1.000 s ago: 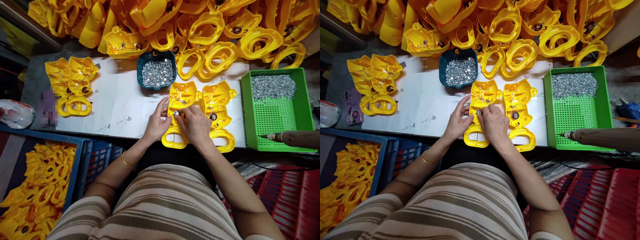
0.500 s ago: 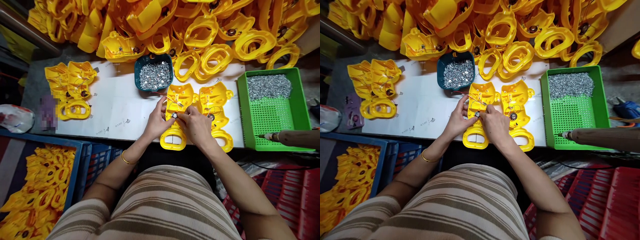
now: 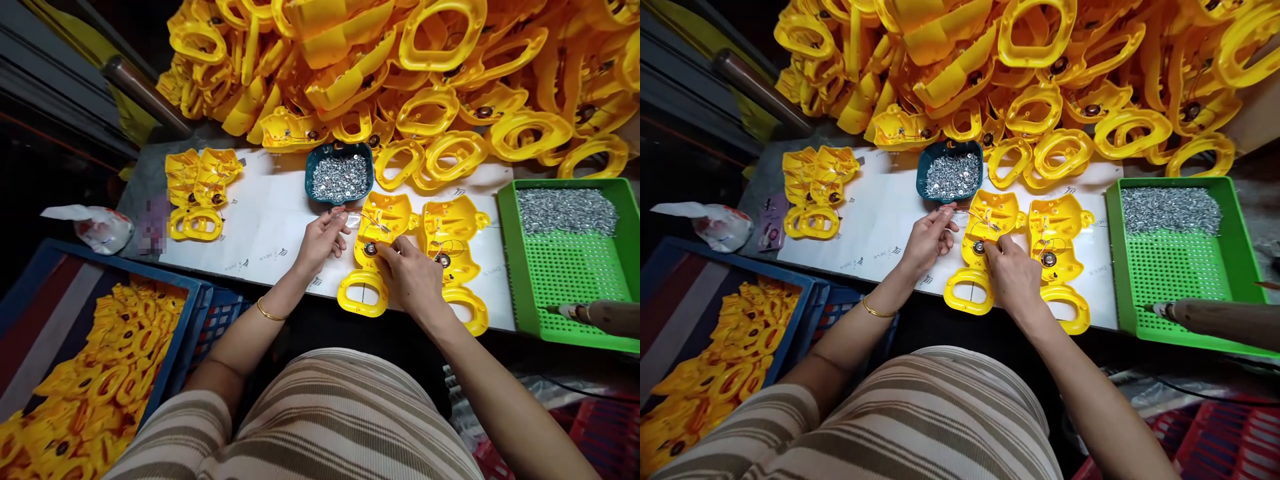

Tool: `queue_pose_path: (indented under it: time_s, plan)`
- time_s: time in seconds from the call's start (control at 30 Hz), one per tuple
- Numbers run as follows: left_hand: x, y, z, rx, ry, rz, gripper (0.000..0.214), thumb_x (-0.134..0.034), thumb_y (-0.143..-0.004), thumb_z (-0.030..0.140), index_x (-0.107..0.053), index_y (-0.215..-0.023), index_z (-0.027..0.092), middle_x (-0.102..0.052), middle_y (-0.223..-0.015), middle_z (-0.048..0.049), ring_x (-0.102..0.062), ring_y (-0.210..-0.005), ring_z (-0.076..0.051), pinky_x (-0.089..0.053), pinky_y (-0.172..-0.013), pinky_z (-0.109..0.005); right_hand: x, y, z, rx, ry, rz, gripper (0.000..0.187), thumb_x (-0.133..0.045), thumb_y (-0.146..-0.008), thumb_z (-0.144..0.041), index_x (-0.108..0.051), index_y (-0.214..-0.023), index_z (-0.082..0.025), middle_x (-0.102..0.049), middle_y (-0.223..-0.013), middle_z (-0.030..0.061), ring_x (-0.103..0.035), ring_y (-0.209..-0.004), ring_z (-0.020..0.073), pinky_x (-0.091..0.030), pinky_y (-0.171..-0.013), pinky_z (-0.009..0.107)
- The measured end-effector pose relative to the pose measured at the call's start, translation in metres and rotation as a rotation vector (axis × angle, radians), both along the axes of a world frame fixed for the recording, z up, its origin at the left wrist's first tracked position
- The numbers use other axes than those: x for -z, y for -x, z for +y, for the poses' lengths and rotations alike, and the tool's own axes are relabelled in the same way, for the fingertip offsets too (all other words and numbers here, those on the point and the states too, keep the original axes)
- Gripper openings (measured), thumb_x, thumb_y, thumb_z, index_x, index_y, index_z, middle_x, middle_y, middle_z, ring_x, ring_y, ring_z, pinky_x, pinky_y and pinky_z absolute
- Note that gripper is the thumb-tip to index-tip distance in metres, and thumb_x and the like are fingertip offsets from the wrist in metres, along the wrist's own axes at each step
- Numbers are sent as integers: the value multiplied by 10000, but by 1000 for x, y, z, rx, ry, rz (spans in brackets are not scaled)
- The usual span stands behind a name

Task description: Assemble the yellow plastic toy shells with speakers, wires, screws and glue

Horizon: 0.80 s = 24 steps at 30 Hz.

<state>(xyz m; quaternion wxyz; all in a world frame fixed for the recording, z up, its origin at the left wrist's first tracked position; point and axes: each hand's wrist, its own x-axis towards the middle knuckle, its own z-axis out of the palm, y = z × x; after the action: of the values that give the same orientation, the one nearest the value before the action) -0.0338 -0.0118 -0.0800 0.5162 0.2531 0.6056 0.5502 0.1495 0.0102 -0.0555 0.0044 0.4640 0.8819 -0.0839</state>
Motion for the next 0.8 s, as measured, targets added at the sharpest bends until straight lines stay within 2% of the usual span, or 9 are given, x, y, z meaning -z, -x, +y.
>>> queue_pose_path:
  time_s: [0.13,0.27,0.4,0.5,0.57,0.67,0.73,0.8]
  plan:
    - [3,-4,5,-58,-42,-100,376,-643,-908,414,-633,-1172,147,-574,-688,62,-468,-376,7,-261,-322,-113,-2,-1,-2,21,-2,16,319,-420,-988,-345,-683,-1145,-258,-653,-1009,73,-579,-766,155,-165,-494,261]
    - [2,-14,4,-68,-52,-128,383,-657,-882,488,-681,-1034,137,-578,-629,60,-463,-348,1,-228,-317,-125,-1,-2,-4,12,-13,43,305,-446,-978,-341,-688,-1144,-258,-659,-1011,68,-585,-762,154,-194,-493,253]
    - [-3,-21,6,-153,-72,-75,323,-649,-897,426,-675,-1069,154,-587,-606,63,-478,-348,-17,-218,-326,-150,3,-3,-7,-15,-30,60,304,-450,-974,-335,-697,-1123,-241,-665,-997,71,-595,-756,159,-208,-488,258]
    - [-10,-22,8,-180,-109,89,255,-578,-941,360,-676,-1057,156,-544,-553,73,-437,-332,-39,-230,-344,-187,5,-9,-7,-33,-43,154,295,-470,-963,-328,-708,-1114,-243,-670,-963,63,-598,-724,156,-243,-482,270]
    - [-17,-21,7,-77,-210,327,217,-544,-955,321,-689,-997,164,-586,-594,48,-462,-387,-55,-318,-417,-200,1,-14,-6,-7,-78,343,288,-493,-955,-333,-709,-1127,-250,-673,-937,56,-610,-722,154,-340,-508,271]
    - [-24,-20,4,201,-372,804,187,-542,-943,281,-706,-941,191,-709,-807,-27,-601,-613,-109,-401,-595,-216,-14,-20,-4,48,-180,658,289,-502,-957,-298,-702,-1161,-253,-678,-961,75,-646,-775,164,-494,-601,286]
    - [-27,-19,3,372,-403,1083,202,-526,-942,290,-711,-946,208,-729,-855,-48,-626,-684,-145,-374,-607,-230,-24,-21,-3,21,-243,738,299,-486,-961,-247,-702,-1167,-267,-680,-1036,90,-666,-857,173,-551,-671,299]
    - [-29,-20,3,508,-403,1271,230,-502,-947,307,-710,-943,211,-726,-805,-54,-604,-628,-159,-319,-558,-244,-28,-21,-1,-47,-267,723,322,-456,-967,-202,-704,-1163,-267,-674,-1134,96,-666,-969,177,-572,-766,304]
